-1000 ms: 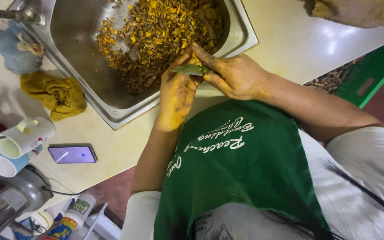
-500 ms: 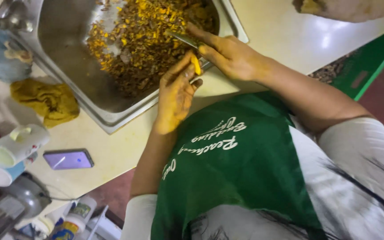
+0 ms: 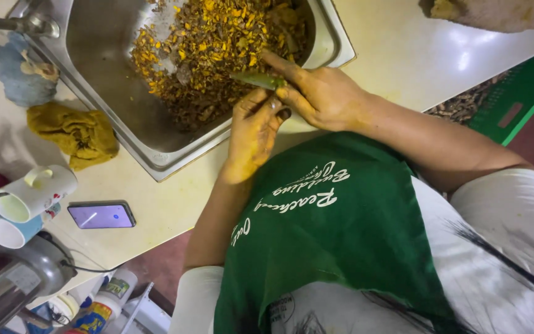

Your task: Peeling and cleaning turmeric roots with a small knife in a sink

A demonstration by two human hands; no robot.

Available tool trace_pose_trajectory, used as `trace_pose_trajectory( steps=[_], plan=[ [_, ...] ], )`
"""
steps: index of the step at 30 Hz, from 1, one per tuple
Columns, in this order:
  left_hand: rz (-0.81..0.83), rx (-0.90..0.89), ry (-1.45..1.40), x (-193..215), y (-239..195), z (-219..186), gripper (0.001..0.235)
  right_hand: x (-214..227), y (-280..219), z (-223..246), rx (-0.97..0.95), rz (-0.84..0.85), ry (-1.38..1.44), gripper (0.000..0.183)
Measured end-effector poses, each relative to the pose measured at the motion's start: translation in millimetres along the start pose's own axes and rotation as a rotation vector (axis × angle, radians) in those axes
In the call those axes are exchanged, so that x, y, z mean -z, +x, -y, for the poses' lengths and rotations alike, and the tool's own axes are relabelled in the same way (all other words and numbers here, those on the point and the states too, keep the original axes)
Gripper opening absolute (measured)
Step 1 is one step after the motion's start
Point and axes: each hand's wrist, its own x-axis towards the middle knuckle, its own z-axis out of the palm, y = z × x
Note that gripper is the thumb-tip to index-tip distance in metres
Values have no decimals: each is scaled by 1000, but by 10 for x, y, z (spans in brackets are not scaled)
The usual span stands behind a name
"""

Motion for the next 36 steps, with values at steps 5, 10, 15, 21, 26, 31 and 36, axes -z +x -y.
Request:
trace_pose_trajectory(
  steps=[5, 10, 15, 21, 26, 31, 36],
  plan=[
    [133, 71, 91, -11, -96, 58, 39, 132, 208, -207, -351, 176, 665, 58],
    [45, 51, 55, 6, -61, -130, 47, 68, 181, -265, -309, -3, 811, 46],
    [35, -49, -11, 23, -11, -169, 40, 7, -23, -90, 30, 18, 126, 81],
    [65, -111, -78, 140, 55, 5, 39, -112, -130, -83, 72, -24, -134, 71],
    [15, 73, 299, -111, -76, -73, 19, 47, 85, -183, -66, -65, 92, 59],
    [114, 14, 547, -234, 168, -404, 40, 24, 308, -844, -489, 295, 1729, 63],
    [104, -350, 1114, -1098, 582, -1049, 33, -53, 339, -1141, -243, 580, 1907, 55]
  ],
)
